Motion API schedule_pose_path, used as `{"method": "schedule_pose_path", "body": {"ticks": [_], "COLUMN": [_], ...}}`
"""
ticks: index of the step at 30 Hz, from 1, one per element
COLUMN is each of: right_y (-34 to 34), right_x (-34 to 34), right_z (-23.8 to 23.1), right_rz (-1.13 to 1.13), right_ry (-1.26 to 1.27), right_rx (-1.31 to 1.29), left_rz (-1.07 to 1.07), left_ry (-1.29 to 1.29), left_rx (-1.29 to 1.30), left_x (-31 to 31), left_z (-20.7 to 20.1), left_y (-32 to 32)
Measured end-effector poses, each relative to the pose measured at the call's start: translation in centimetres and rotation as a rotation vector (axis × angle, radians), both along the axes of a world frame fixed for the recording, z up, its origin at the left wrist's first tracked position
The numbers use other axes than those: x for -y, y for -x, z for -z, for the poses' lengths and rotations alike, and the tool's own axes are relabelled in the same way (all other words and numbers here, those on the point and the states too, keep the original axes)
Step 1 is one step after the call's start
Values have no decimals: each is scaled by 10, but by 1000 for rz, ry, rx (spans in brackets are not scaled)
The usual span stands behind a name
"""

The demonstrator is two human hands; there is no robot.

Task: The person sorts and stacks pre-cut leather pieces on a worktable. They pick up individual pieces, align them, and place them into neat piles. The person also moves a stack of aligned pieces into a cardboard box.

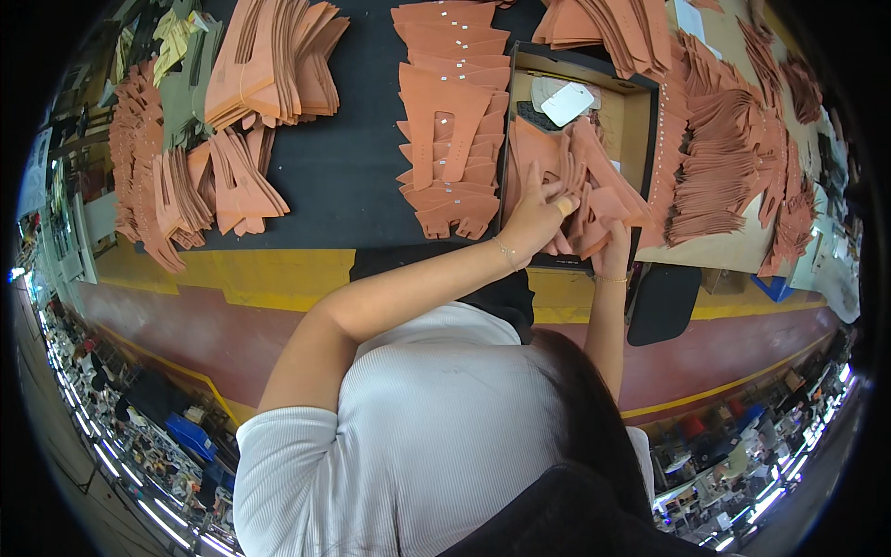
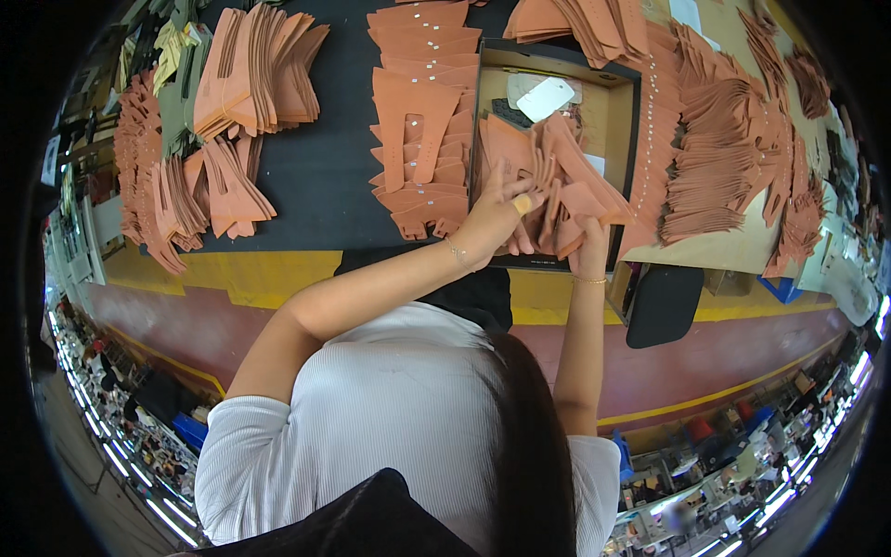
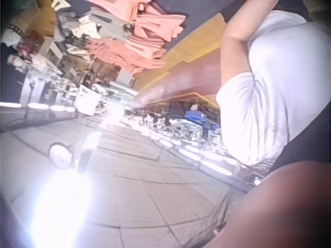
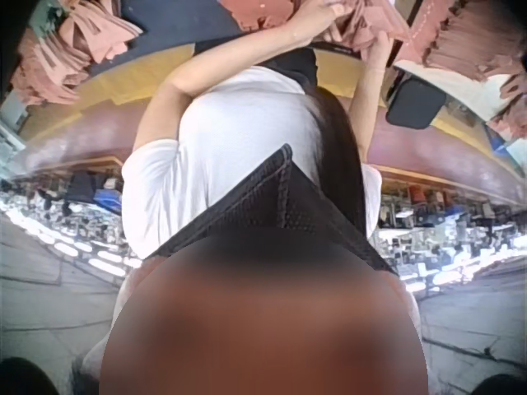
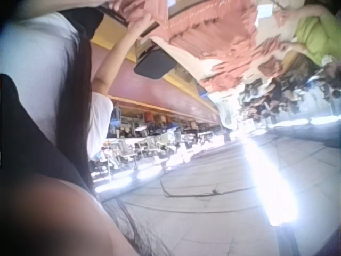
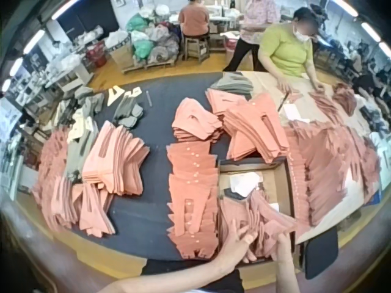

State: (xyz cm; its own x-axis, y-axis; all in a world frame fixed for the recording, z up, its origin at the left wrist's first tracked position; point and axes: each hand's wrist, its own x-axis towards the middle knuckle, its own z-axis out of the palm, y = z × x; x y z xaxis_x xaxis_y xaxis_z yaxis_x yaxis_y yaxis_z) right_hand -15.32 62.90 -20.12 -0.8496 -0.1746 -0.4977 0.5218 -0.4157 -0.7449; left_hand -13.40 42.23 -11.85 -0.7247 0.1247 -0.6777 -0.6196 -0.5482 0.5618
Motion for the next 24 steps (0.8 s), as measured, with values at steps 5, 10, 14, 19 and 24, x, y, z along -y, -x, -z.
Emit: {"method": "schedule_pose_path", "body": {"ticks": [5, 10, 14, 19, 24], "right_y": [0, -1, -6, -16, -19], "right_x": [-11, -12, -4, 7, 19], "right_z": [4, 4, 2, 0, -11], "right_rz": [55, 90, 124, 216, 181], "right_ry": [66, 25, 1, -53, -130], "right_rx": [149, 208, 128, 174, 125], "left_rz": [583, 589, 515, 553, 358], "left_ry": [-23, 379, 542, 962, 695], "left_rx": [-8, -76, -227, -229, -178], "left_x": [17, 17, 6, -13, -15], "left_z": [-1, 5, 17, 33, 57], "left_y": [33, 44, 29, 0, -4]}}
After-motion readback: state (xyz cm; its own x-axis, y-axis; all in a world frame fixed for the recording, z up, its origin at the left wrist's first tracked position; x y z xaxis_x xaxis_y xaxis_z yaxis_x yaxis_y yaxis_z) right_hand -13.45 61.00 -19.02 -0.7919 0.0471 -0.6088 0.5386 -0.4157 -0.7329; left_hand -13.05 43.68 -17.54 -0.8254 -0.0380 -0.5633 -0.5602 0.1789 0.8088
